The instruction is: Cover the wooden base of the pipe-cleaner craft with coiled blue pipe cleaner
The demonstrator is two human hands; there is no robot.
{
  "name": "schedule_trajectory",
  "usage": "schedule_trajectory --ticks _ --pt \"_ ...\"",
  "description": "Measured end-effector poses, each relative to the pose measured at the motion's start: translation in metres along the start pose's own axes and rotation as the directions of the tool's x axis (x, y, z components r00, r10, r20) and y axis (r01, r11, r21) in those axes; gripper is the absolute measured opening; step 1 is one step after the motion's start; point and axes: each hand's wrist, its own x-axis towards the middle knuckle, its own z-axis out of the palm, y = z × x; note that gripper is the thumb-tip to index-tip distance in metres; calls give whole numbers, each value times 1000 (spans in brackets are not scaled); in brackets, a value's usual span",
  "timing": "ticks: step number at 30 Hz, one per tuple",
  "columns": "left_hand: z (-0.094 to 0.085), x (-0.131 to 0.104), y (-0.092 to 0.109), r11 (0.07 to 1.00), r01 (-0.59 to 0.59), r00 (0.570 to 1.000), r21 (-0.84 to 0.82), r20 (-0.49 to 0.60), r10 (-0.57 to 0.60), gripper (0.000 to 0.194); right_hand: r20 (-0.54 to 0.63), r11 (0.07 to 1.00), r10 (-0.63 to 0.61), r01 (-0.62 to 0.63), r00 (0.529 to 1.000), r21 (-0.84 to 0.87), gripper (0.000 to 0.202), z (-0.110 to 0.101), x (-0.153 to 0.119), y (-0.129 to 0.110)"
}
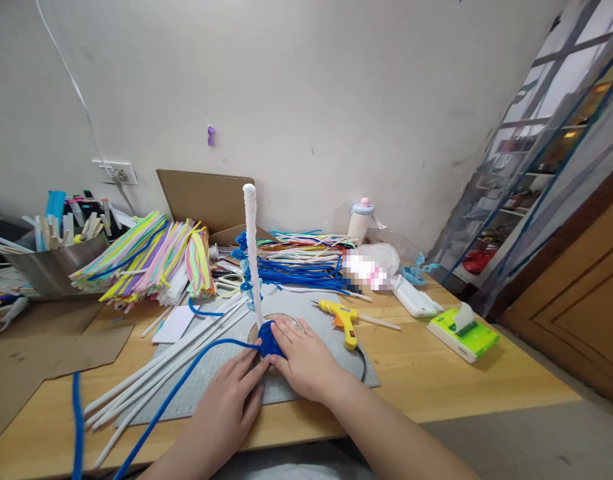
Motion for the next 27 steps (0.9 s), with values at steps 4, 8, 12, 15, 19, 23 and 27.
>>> schedule_trajectory --ticks 4,8,12,15,19,23,27 --pt "1 -1 -1 1000 2 1000 7 -3 -2 50 29 996 -3 0 1000 92 57 -3 1 4" --pt "1 -2 -2 1000 -13 999 17 -36 14 49 29 917 53 -60 998 393 53 -9 1 14" --pt "2 -2 -3 1000 -20 999 21 -46 21 50 -74 833 253 -178 965 523 51 -9 -3 21" --pt "2 -2 -3 1000 -19 999 24 -47 20 50 -76 914 279 -240 957 328 51 -4 -10 22" --pt "2 -2 -3 999 -25 999 20 -42 26 50 -144 943 322 -304 936 133 45 2 -21 22" --pt "2 -1 -3 999 -24 999 21 -31 25 50 -172 935 351 -333 921 123 40 6 -26 19" --pt "1 -1 -3 999 -21 1000 26 -20 22 50 -155 935 343 -321 927 147 41 10 -23 16"
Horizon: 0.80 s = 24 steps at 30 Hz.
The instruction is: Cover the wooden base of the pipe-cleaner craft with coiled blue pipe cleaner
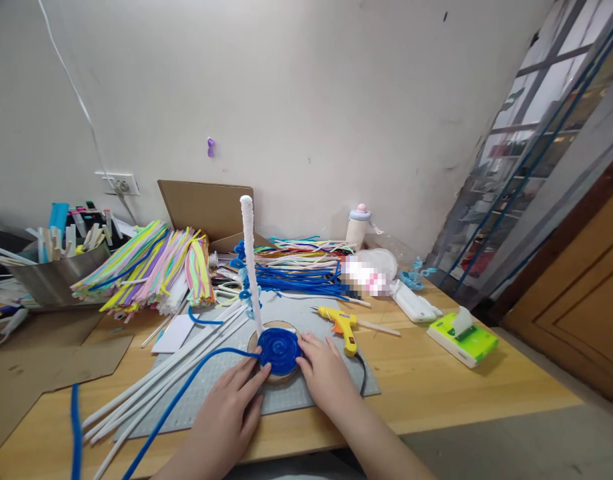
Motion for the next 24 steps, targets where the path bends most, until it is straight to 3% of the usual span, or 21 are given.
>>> schedule_trajectory --ticks 5,10,16,24 --pt "1 -1 0 1000 -1 1000 -17 -21 0 51 10 998 -26 26 1000 -58 45 0 -2 -3" --pt "3 -1 -1 1000 -4 1000 -21 -31 4 51 49 987 -155 157 987 -44 65 5 -6 -14" --pt "4 -2 -1 1000 -2 1000 -7 -8 2 51 48 979 -194 197 980 -59 64 14 -5 -22" --pt "1 -1 1 999 6 1000 -35 -2 -6 52 41 984 -168 170 985 -46 56 1 5 -28"
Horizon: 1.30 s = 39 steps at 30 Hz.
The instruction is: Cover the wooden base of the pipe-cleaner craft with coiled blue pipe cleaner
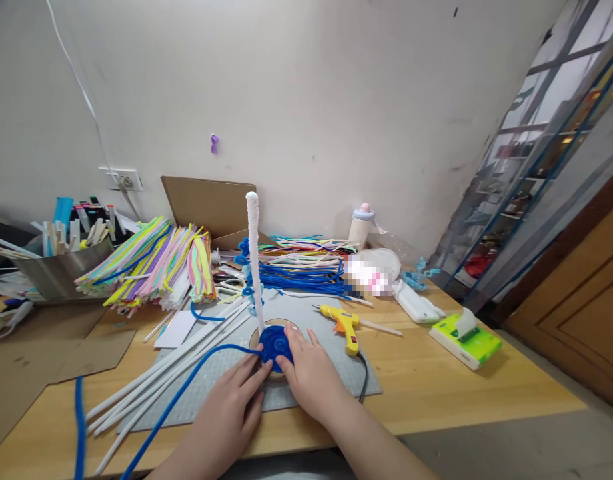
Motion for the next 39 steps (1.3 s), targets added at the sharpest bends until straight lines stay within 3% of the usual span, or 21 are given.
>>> schedule_trajectory --ticks 9,15,18,20,23,26,30,34,39 --pt "1 0 0 1000 4 1000 -19 18 -4 49 18 993 -6 8 1000 -117 64 10 -4 -8" --pt "2 -1 -2 1000 6 1000 5 9 -6 50 32 995 -38 41 999 -94 73 11 -7 -7" --pt "3 -2 -3 1000 1 1000 12 14 -1 49 54 999 -39 38 998 23 73 5 -7 -3" --pt "3 -3 -4 1000 -6 1000 15 5 6 50 93 981 -25 7 995 195 69 2 -7 2" --pt "4 -3 -4 1000 -10 1000 13 -10 10 53 107 846 118 -156 987 510 66 2 -12 11" --pt "3 -2 -4 1000 -11 1000 13 -18 11 53 82 723 296 -280 952 631 68 8 -22 16" --pt "2 -1 -3 1000 -18 1000 23 -12 18 51 91 817 288 -295 953 497 65 19 -37 15" --pt "1 -1 -3 999 -22 1000 31 -7 22 51 -26 982 105 -100 994 158 62 25 -40 7" --pt "1 0 -2 999 -9 1000 31 16 9 51 1 973 100 -97 995 -209 70 22 -33 -9"
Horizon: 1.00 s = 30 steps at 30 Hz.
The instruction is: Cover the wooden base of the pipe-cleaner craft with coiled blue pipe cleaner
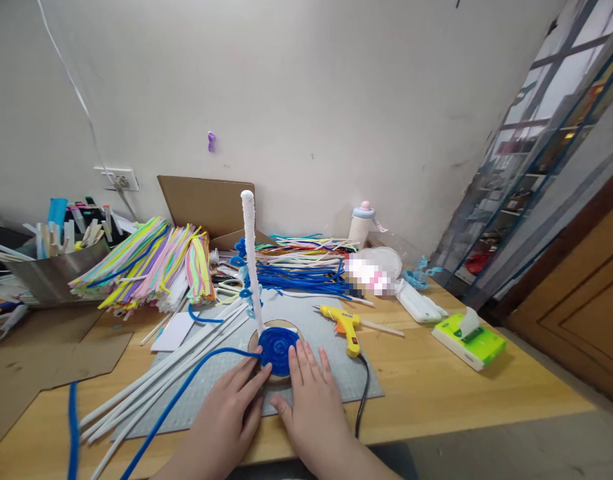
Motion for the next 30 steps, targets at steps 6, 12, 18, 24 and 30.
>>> schedule_trajectory --ticks 6,12,18,24,30 --pt "2 0 1 999 34 999 -20 28 -34 54 124 996 44 -34 991 -84 82 -12 7 -13" --pt "2 -1 2 999 38 999 -18 -4 -38 52 135 999 44 -43 990 -11 83 -18 7 -11" --pt "-5 -1 4 991 131 990 -36 -46 -132 53 72 927 99 -118 992 355 70 -10 -3 12" --pt "-16 4 5 981 179 984 -76 17 -178 55 -57 886 100 -63 993 460 70 0 -1 9" --pt "-13 -1 7 992 125 992 -24 22 -124 53 -129 913 -91 134 987 385 41 -12 -8 -4"
